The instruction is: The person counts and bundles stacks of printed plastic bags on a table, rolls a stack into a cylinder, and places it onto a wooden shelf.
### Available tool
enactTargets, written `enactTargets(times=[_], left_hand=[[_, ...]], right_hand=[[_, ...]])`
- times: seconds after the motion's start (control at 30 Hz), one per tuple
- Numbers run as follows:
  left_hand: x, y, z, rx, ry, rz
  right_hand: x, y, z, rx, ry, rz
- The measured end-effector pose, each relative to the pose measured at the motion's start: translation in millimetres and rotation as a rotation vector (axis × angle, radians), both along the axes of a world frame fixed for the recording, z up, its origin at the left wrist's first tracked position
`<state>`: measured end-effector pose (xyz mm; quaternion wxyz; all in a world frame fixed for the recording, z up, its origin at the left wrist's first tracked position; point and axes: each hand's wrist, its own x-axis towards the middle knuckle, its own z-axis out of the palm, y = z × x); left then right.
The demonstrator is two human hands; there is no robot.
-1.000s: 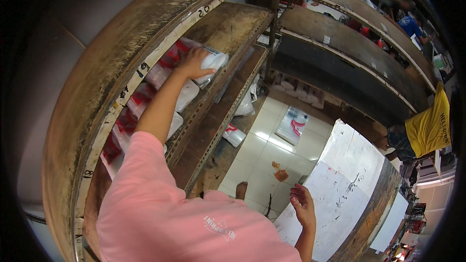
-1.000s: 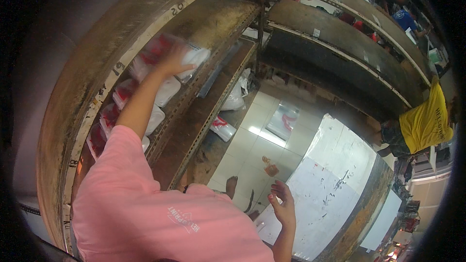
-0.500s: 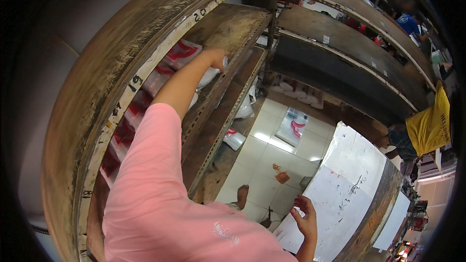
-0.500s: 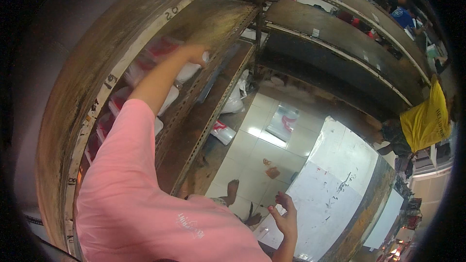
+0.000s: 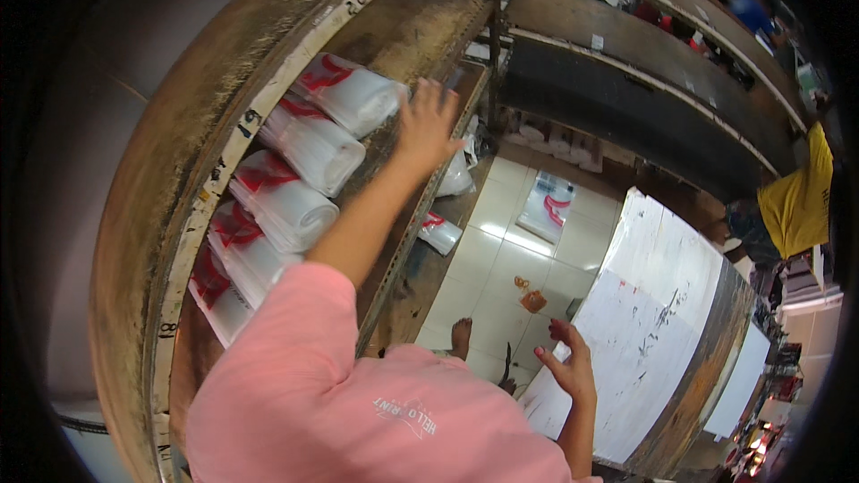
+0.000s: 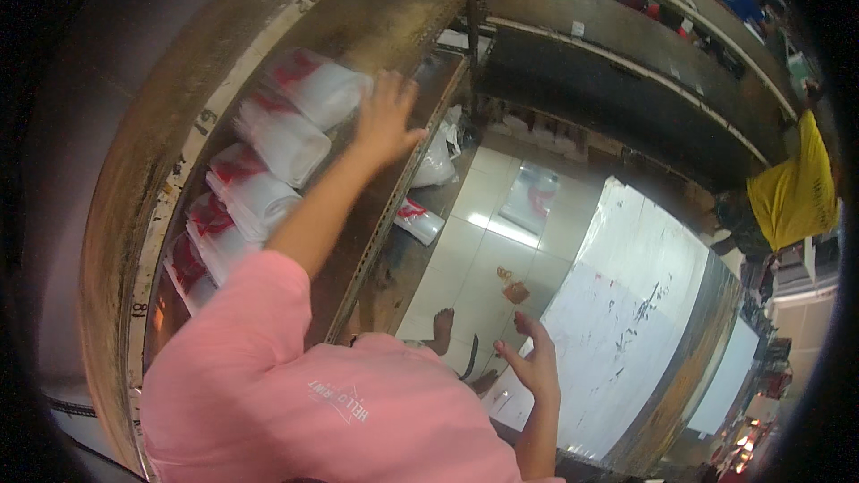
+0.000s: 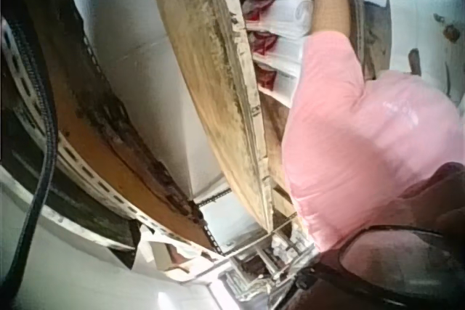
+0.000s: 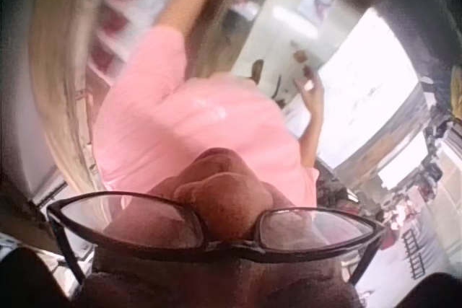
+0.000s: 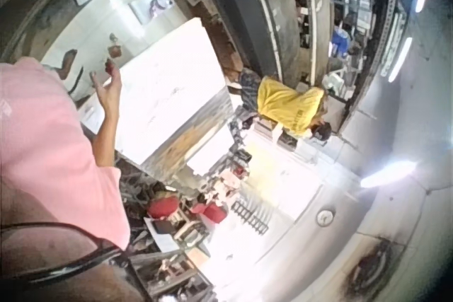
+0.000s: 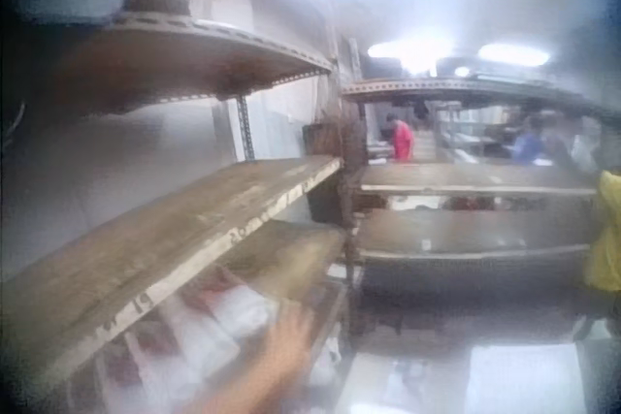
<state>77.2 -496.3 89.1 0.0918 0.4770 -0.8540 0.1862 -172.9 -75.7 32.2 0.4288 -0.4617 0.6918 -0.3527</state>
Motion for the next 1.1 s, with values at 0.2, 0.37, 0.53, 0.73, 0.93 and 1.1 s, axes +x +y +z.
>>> enactTargets(times=[0.2, 0.37, 0.53, 0.73, 0.93, 1.1], left_hand=[[-19, 119, -159, 0.682, 0.928, 0.073], [161, -5, -316, 0.497, 1.805, 1.051], [202, -81, -357, 0.550, 2.098, 1.101], [225, -142, -390, 0.474, 2.198, 1.042], [253, -190, -409, 0.398, 2.236, 1.014], [262, -205, -419, 0.357, 2.241, 1.036]], right_hand=[[-3, -4, 8, 0.015, -0.026, -0.098], [-5, 17, -26, 0.121, -0.225, -0.213], [6, 29, -60, 0.269, -0.304, -0.331], [10, -4, -70, 0.267, -0.295, -0.312], [8, -39, -82, 0.302, -0.360, -0.312], [13, -65, -80, 0.305, -0.338, -0.302]])
